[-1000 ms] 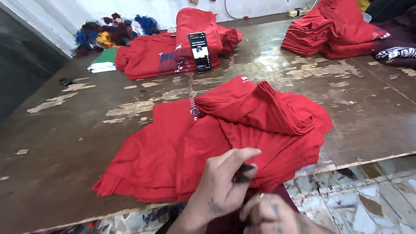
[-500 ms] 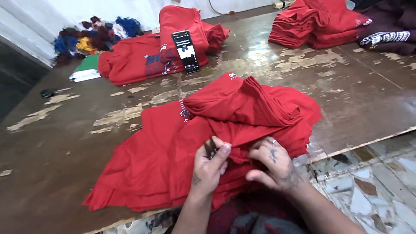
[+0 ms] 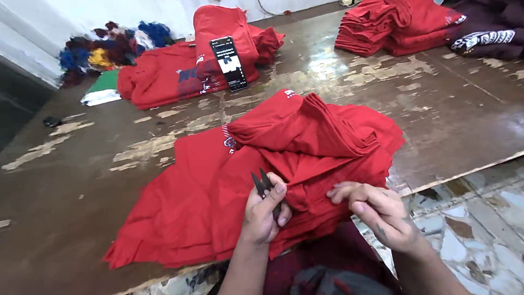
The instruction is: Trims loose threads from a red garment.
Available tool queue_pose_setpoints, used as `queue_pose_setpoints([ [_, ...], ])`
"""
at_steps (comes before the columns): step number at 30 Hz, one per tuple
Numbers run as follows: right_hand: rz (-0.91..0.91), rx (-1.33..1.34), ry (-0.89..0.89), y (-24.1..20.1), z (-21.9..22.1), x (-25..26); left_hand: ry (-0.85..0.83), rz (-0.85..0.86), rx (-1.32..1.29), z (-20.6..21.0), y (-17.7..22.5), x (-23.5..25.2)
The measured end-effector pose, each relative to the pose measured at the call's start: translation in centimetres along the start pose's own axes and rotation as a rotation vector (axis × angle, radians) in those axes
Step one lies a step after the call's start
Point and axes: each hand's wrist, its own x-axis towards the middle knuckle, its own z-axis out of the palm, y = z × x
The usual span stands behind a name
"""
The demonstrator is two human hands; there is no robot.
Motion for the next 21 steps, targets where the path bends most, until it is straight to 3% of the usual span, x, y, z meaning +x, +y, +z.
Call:
queue_pose_setpoints([
  [3, 0.073, -0.270, -0.012, -0.7, 1.7, 1.1, -0.058, 0.016, -0.011, 0.0, -0.3, 0.2],
  [6, -0.012, -0.505, 0.028, 0.2, 4.2, 2.4, -0.137, 0.016, -0.015, -0.3, -0.4, 0.3],
  [9, -0.101, -0.304, -0.015, 1.1, 2.5, 2.0, -0.116, -0.034, -0.042, -0.5, 0.0, 0.3],
  [13, -0.049, -0.102, -0.090, 1.3, 0.1, 1.1, -0.089, -0.073, -0.051, -0.3, -0.1, 0.4],
  [17, 0.054, -0.235, -0.024, -0.1, 1.8, 2.3, -0.095, -0.062, -0.044, -0.2, -0.3, 0.4],
  [21, -0.046, -0.509, 0.054, 0.5, 4.6, 2.9, -0.102, -0.024, 0.000, 0.0, -0.3, 0.1],
])
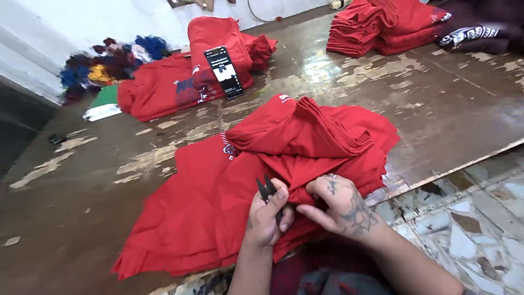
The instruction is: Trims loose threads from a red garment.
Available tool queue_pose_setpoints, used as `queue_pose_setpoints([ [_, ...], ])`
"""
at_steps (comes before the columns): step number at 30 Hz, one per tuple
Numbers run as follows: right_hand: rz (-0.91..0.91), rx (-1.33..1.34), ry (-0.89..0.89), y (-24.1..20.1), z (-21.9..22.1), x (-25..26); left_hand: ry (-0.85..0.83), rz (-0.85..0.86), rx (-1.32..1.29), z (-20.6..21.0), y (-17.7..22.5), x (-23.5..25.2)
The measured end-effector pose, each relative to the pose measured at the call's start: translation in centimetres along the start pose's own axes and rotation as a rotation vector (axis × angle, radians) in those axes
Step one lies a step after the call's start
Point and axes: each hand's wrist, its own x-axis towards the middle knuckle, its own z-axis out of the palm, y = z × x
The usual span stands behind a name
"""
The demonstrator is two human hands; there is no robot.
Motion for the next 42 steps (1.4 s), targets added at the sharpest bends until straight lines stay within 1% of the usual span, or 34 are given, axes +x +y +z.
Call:
queue_pose_setpoints([
  [3, -0.059, 0.027, -0.116, 0.4, -1.8, -0.1, -0.013, 0.002, -0.005, -0.2, -0.1, -0.2],
  [7, -0.081, -0.078, -0.223, 0.2, -4.6, 0.1, -0.004, -0.015, -0.021, -0.1, -0.2, -0.2],
  [8, -0.086, -0.054, -0.246, 0.3, -5.1, 0.2, 0.001, -0.018, -0.026, -0.1, -0.2, -0.2],
  [10, -0.098, 0.113, -0.277, 0.6, -5.6, 0.1, 0.023, -0.011, 0.027, -0.1, 0.1, -0.3],
  [11, -0.095, 0.212, -0.269, 0.7, -5.4, 0.0, 0.047, 0.013, 0.142, 0.1, 0.4, -0.3],
  [12, -0.093, 0.293, -0.237, 0.7, -4.8, -0.3, 0.073, 0.065, 0.367, 0.3, 0.9, -0.3],
  [14, -0.084, 0.379, -0.147, 0.5, -3.4, -1.2, 0.078, 0.189, 1.002, 0.3, 2.3, -0.4],
  [15, -0.078, 0.394, -0.101, 0.4, -2.7, -1.7, 0.048, 0.231, 1.271, 0.3, 3.2, -0.6],
  [16, -0.068, 0.402, -0.065, 0.3, -2.3, -2.0, -0.004, 0.269, 1.455, 0.3, 4.1, -0.8],
  [17, -0.054, 0.409, -0.045, 0.1, -2.1, -2.1, -0.075, 0.312, 1.557, 0.4, 5.1, -1.0],
  [19, -0.038, 0.425, -0.013, -0.2, -2.0, -1.9, -0.228, 0.396, 1.651, 0.8, 6.9, -1.4],
  [21, -0.044, 0.449, 0.002, -0.1, -1.8, -2.1, -0.358, 0.386, 1.716, 1.6, 8.2, -1.8],
  [23, -0.029, 0.440, 0.012, -0.2, -1.9, -2.0, -0.405, 0.321, 1.772, 2.0, 8.6, -2.4],
  [24, -0.024, 0.439, 0.007, -0.2, -1.9, -1.9, -0.390, 0.386, 1.811, 0.6, 7.9, -2.7],
  [25, -0.023, 0.439, 0.001, -0.1, -2.0, -2.0, -0.384, 0.477, 1.815, -0.2, 7.3, -2.7],
  [26, -0.025, 0.444, -0.003, -0.1, -2.0, -2.0, -0.380, 0.527, 1.803, 0.1, 7.2, -2.4],
  [27, -0.026, 0.449, -0.005, -0.2, -2.1, -2.0, -0.383, 0.471, 1.798, 1.6, 7.7, -2.2],
  [28, -0.028, 0.451, -0.006, -0.2, -2.2, -2.0, -0.391, 0.339, 1.775, 4.5, 8.7, -1.8],
  [30, -0.029, 0.455, -0.008, -0.3, -2.3, -1.9, -0.394, 0.115, 1.762, 8.6, 9.8, -0.9],
  [31, -0.023, 0.448, -0.006, -0.3, -2.3, -1.9, -0.405, 0.139, 1.747, 8.7, 9.7, -0.8],
  [33, 0.003, 0.420, 0.019, -0.3, -2.1, -2.0, -0.362, 0.442, 1.701, 4.4, 7.9, -1.4],
  [34, 0.018, 0.410, 0.026, -0.2, -2.0, -2.1, -0.331, 0.414, 1.640, 3.3, 8.0, -1.8],
  [35, 0.034, 0.402, 0.027, -0.1, -2.0, -2.0, -0.244, 0.397, 1.578, 1.5, 7.6, -2.1],
  [36, 0.051, 0.388, 0.022, 0.0, -2.1, -1.7, -0.129, 0.388, 1.483, 0.1, 7.0, -2.0],
  [37, 0.063, 0.364, 0.014, 0.0, -2.1, -1.4, -0.010, 0.368, 1.382, -0.5, 6.3, -1.8],
  [38, 0.068, 0.317, 0.001, -0.2, -1.9, -1.1, 0.082, 0.313, 1.272, -0.4, 5.6, -1.6],
  [39, 0.071, 0.257, -0.012, -0.4, -1.6, -0.8, 0.114, 0.225, 1.144, 0.0, 4.9, -1.3],
  [41, 0.064, 0.141, -0.024, -0.8, -0.7, -0.4, 0.061, 0.072, 0.858, 0.9, 3.2, -1.0],
  [42, 0.046, 0.089, -0.021, -0.8, -0.3, -0.3, 0.034, 0.039, 0.724, 1.2, 2.3, -0.9],
])
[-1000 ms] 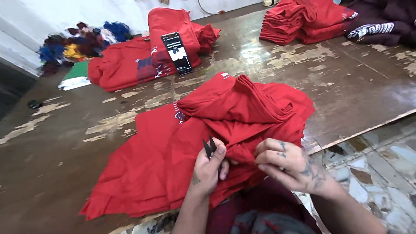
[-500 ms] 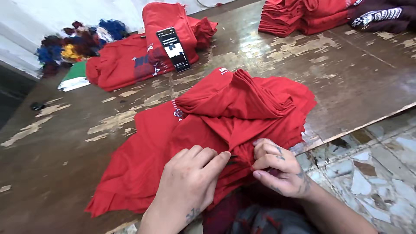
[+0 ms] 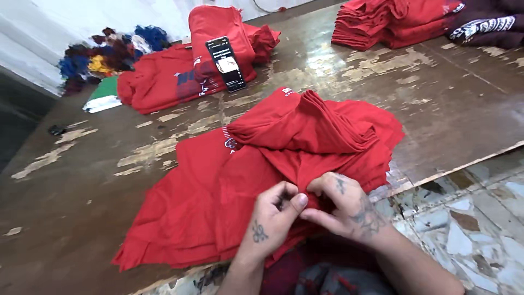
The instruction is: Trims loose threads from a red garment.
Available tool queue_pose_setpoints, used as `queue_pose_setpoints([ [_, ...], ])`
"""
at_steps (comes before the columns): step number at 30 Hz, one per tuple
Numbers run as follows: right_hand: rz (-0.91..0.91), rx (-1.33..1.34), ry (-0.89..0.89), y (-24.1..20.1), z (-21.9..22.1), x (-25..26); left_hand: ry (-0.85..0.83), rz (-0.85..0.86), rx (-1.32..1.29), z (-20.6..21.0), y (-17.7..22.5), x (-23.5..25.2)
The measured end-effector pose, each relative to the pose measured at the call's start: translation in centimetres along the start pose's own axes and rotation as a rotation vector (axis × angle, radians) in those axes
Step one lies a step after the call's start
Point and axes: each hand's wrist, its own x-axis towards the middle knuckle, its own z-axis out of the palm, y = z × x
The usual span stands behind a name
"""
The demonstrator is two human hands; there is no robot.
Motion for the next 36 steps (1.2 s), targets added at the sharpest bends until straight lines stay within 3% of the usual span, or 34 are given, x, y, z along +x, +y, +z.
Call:
queue_pose_setpoints([
  [4, -0.094, 0.073, -0.036, 1.0, -1.0, -0.2, 0.007, 0.005, -0.389, 1.1, -1.5, -0.1],
  [8, -0.083, 0.259, -0.146, 2.0, -3.1, -0.1, -0.019, 0.017, -0.514, 0.6, -2.0, -0.4],
  [14, -0.006, 0.243, -0.129, 1.1, -2.3, -0.1, -0.071, 0.049, -0.525, 0.5, -2.4, -0.4],
  [18, -0.101, 0.174, -0.088, 1.4, -1.8, -0.2, -0.064, 0.047, -0.488, 0.4, -2.4, -0.4],
  [21, -0.099, 0.251, -0.118, 1.8, -2.7, -0.3, -0.079, 0.070, -0.285, -0.1, -1.7, -0.5],
  [28, -0.106, 0.297, -0.061, 1.6, -1.7, -1.2, -0.075, 0.293, 0.778, -1.9, 0.9, 0.4],
  [36, -0.015, 0.217, -0.066, 0.5, -2.3, -0.5, -0.318, 0.618, 1.184, -2.4, 6.2, 0.7],
])
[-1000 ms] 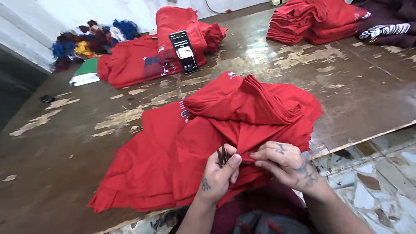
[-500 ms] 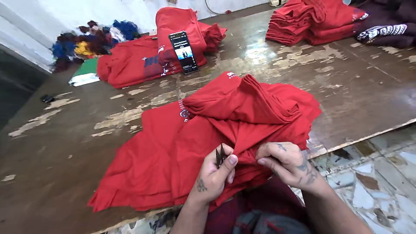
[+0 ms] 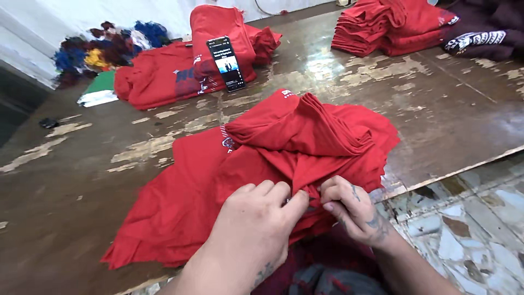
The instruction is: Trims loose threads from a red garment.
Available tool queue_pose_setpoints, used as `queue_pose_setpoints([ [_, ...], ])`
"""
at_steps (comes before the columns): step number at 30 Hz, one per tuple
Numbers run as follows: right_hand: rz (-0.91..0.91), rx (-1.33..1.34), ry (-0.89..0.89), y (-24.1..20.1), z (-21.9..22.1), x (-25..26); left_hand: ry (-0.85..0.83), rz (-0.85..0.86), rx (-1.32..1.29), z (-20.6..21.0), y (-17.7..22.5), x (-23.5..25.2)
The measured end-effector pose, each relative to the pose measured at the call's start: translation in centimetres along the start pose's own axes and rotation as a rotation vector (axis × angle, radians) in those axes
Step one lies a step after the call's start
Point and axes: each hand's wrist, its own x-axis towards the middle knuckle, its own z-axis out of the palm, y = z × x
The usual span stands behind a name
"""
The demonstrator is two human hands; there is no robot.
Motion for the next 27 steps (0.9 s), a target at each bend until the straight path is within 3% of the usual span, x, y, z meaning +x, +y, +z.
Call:
queue_pose_setpoints([
  [9, -0.133, -0.094, 0.033, 0.1, 0.2, -0.4, -0.028, 0.092, 0.043, -0.5, 0.8, 1.2],
  [21, -0.131, -0.034, 0.019, 0.2, 0.3, -1.1, 0.022, 0.010, -0.085, 1.2, 0.2, -0.5],
  [23, -0.131, 0.041, -0.011, 0.2, -0.2, -1.5, 0.088, -0.096, -0.154, 1.6, -0.1, -0.9],
  [27, -0.093, 0.124, 0.056, 0.4, -0.4, -1.7, 0.304, -0.518, -0.502, 4.5, 0.3, -1.5],
])
